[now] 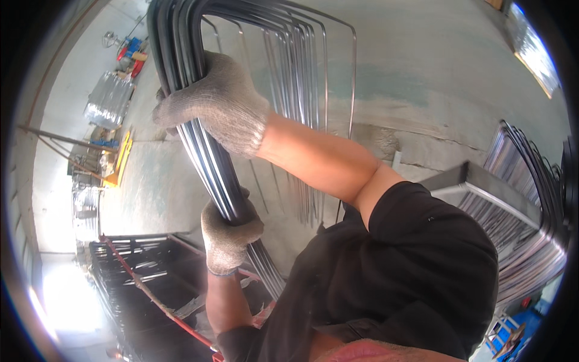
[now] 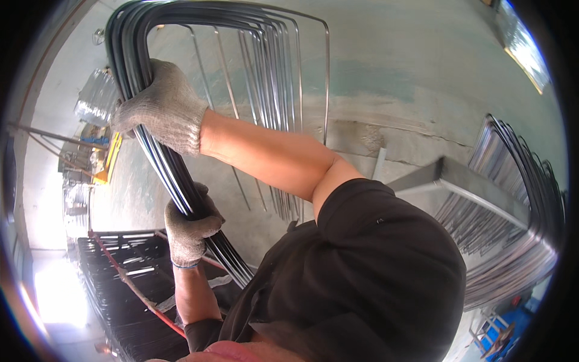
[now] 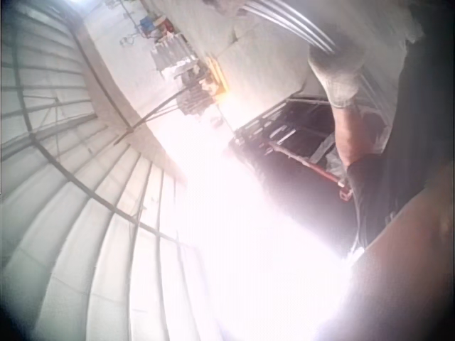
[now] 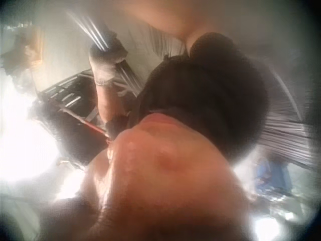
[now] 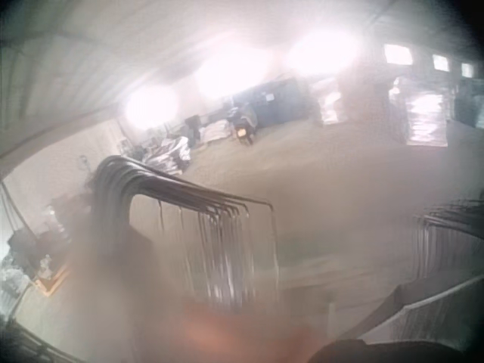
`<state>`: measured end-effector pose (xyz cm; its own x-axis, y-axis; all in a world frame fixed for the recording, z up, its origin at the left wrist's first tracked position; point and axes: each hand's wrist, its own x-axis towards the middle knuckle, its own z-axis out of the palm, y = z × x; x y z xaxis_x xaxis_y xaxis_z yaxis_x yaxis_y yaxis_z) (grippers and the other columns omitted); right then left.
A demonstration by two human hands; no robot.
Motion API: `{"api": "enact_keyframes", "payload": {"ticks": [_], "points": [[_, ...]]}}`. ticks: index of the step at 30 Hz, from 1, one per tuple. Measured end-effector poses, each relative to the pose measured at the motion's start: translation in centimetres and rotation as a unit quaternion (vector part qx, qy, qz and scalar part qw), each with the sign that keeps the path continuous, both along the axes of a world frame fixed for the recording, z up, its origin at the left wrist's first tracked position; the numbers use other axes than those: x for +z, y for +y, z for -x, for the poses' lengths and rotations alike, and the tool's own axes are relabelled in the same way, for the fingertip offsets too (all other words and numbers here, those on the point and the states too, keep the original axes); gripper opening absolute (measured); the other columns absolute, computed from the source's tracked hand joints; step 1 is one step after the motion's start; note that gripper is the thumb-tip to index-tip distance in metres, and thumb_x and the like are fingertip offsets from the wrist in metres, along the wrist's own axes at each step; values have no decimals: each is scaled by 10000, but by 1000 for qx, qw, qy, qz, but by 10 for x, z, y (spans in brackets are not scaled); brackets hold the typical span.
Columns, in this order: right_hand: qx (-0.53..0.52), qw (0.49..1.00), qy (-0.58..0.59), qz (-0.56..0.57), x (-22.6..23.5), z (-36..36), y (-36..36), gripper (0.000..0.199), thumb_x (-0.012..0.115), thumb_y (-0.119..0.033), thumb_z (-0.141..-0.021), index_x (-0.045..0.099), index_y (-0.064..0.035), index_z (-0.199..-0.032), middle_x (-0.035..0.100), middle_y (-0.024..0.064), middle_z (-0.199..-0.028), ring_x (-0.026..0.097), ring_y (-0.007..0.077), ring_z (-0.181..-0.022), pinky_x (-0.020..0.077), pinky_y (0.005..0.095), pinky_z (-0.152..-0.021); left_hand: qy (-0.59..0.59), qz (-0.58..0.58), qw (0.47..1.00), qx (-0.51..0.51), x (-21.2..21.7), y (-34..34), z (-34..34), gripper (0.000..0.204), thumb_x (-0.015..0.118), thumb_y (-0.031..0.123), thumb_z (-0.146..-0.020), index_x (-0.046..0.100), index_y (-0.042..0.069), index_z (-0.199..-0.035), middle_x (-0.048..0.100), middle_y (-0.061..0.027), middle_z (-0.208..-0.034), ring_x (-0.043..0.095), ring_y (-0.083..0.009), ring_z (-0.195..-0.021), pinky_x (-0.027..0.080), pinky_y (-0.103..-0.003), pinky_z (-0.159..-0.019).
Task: The person removes U-shaped metal rods from a horizontal rack, stacks them on the floor, and then loads them onto a red hand truck. The person wears gloves and works in a warehouse with other workers visible in the background.
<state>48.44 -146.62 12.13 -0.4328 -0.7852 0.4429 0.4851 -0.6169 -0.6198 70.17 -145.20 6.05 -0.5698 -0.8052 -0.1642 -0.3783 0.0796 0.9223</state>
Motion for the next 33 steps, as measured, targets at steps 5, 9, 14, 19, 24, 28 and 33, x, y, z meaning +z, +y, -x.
{"api": "enact_keyframes", "payload": {"ticks": [5,9,14,19,24,28,33], "points": [[67,991,-95,-59,-36,25,-72,300,885,-11,-826,725,57,-1071,767,148,-886,762,230,-731,619,375,-664,-67,-43,996,44,3,-49,19,471,822,-30,-712,697,-51,-1166,667,15,-795,620,-101,-654,505,-284,-611],[104,978,-154,-96,-66,19,-121,323,899,-65,-845,740,54,-1100,764,135,-892,758,232,-752,610,372,-692,-115,-75,987,81,-7,-80,21,522,796,-42,-658,683,-65,-1167,675,-9,-799,642,-127,-667,527,-290,-631],[197,953,-231,-15,-104,18,-148,380,863,-156,-963,670,14,-1243,759,151,-1088,761,224,-891,629,370,-772,-159,-101,978,93,-3,-97,28,493,789,-55,-668,676,-55,-1147,673,-7,-805,632,-117,-672,518,-290,-622],[-69,973,-75,-208,-326,11,-120,969,929,-333,-940,407,-69,-1712,622,220,-1561,630,350,-1402,619,488,-1107,-196,-94,966,138,4,-102,27,345,793,-84,-678,660,-1,-986,669,-3,-778,624,-100,-654,487,-280,-575],[-62,793,43,-605,-695,-15,-53,1232,958,-610,-894,295,-96,-1796,491,243,-1745,470,386,-1632,446,484,-1300,-230,-59,962,137,56,-126,86,357,854,-105,-692,676,-14,-989,697,-25,-772,669,-128,-622,523,-288,-556],[257,769,-283,-513,-633,-64,-79,1250,706,-963,-860,437,-121,-1745,616,126,-1630,612,331,-1464,500,446,-1210,-357,-19,900,250,107,-98,76,600,798,-120,-639,662,-63,-1220,664,-42,-842,637,-144,-650,502,-295,-585],[400,784,-409,-241,-578,-64,-159,1138,703,-974,-834,639,-102,-1561,750,102,-1370,702,327,-1240,587,501,-1061,-352,22,890,288,151,-96,86,596,778,-111,-679,648,-61,-1258,662,-71,-910,646,-174,-710,514,-326,-629]]}}
